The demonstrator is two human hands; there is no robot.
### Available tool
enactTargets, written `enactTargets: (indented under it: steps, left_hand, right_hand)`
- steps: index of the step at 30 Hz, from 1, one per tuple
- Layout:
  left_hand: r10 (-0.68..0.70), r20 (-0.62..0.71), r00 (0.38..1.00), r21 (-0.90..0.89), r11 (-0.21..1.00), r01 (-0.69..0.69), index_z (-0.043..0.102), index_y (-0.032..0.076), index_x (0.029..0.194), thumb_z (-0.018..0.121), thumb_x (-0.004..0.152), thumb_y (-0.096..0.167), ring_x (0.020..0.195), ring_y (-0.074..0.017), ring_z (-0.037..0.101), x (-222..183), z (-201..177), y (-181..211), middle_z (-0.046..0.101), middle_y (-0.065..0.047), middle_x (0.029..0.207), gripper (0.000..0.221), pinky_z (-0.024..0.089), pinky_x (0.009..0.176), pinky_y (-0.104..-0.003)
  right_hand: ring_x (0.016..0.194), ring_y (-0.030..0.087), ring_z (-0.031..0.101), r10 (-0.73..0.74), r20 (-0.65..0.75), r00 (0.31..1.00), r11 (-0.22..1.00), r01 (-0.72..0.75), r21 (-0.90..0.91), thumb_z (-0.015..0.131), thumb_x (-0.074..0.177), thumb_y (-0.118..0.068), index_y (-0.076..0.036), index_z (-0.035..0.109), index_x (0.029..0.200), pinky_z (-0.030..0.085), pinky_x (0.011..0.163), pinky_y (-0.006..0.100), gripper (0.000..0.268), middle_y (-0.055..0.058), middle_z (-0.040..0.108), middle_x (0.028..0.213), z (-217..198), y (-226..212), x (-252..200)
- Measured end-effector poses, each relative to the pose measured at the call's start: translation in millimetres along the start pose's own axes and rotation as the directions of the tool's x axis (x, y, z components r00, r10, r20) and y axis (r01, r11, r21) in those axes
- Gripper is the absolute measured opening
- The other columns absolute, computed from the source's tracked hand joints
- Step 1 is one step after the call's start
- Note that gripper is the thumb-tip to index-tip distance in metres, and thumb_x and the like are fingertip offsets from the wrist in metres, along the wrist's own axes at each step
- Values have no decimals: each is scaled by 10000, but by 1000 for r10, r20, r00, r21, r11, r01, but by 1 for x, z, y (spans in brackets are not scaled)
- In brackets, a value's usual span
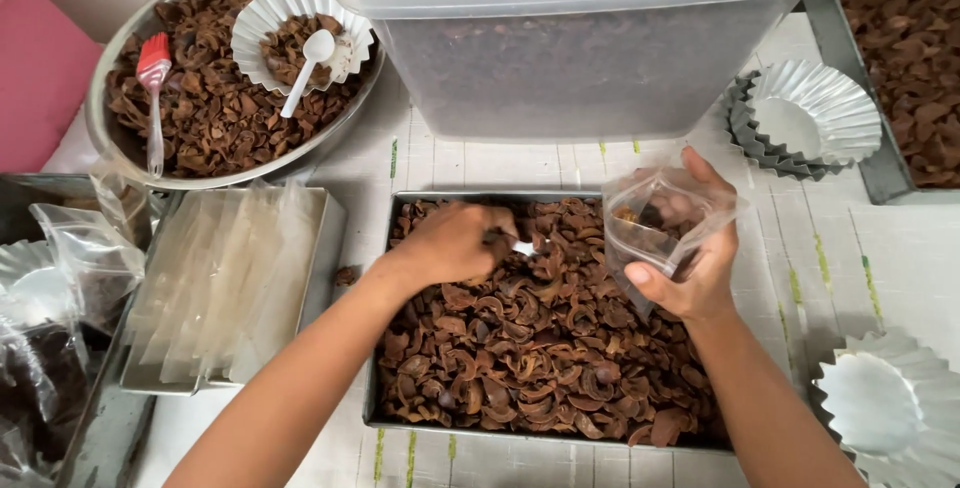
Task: Filling small plastic bags with dried plant material using a small spoon from a metal tray.
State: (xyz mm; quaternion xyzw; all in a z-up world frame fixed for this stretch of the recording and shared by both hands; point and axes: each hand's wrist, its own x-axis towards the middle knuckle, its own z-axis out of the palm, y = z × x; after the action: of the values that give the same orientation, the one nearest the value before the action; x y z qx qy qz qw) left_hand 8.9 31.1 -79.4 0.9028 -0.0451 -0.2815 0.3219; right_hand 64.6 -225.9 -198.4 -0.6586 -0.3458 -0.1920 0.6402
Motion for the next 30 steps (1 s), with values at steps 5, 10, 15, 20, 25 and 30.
enactTargets:
  steps: [5, 10, 15, 20, 25, 30]
  left_hand:
    - [98, -36, 995, -52, 994, -100, 694, 17, 1196, 533, 948, 106, 837, -364, 723, -10, -13, -3, 731, -251, 1009, 309, 451, 1046, -560]
    - [143, -58, 988, -93, 985, -148, 715, 16, 1138, 518, 934, 103, 943, -411, 715, -14, -21, -1, 729, -235, 1082, 297, 458, 1024, -563]
    - [92, -85, 992, -17, 995, -94, 712, 12, 1133, 506, 938, 126, 656, -310, 670, -40, -42, 14, 733, -220, 918, 305, 553, 841, -452]
    - [3, -93, 996, 168, 986, 13, 739, 119, 1086, 509, 978, 186, 489, -179, 548, -73, -74, 56, 680, -110, 727, 263, 486, 592, -323]
    - [11, -141, 990, 376, 926, 44, 681, 161, 914, 456, 1000, 138, 479, -60, 551, -81, -78, 113, 733, -14, 800, 242, 550, 433, -191]
    - [302, -44, 952, 938, 341, -64, 650, 140, 1197, 644, 994, 331, 826, -213, 746, -58, -29, 125, 764, -64, 922, 279, 595, 867, -410]
  right_hand:
    - [1231, 423, 579, -25, 36, 999, 1000, 25, 14, 832, 657, -311, 45, 206, 1542, 474, 1098, 577, 1141, 311, 527, 1334, -4, -1, -1]
    - [1224, 433, 584, -54, 25, 998, 998, 54, 17, 829, 666, -313, 48, 226, 1540, 456, 1108, 584, 1122, 309, 539, 1321, -2, 0, -2]
    - [1199, 415, 590, -72, 33, 997, 997, 71, 18, 842, 654, -301, 40, 231, 1533, 466, 1107, 571, 1124, 254, 523, 1307, 5, -3, -1]
    - [1228, 366, 603, -68, 86, 994, 993, 60, 100, 827, 715, -245, -9, 247, 1566, 543, 1095, 527, 1056, 200, 526, 1351, 3, -4, -1]
    - [1220, 294, 643, -137, 177, 975, 979, 107, 172, 812, 799, -180, -84, 246, 1599, 611, 1089, 451, 985, 166, 564, 1355, 13, -19, 5]
    - [1273, 279, 579, 21, 157, 987, 997, -32, 67, 866, 718, -219, 27, 244, 1566, 534, 1090, 334, 1080, 185, 458, 1413, 9, -26, -7]
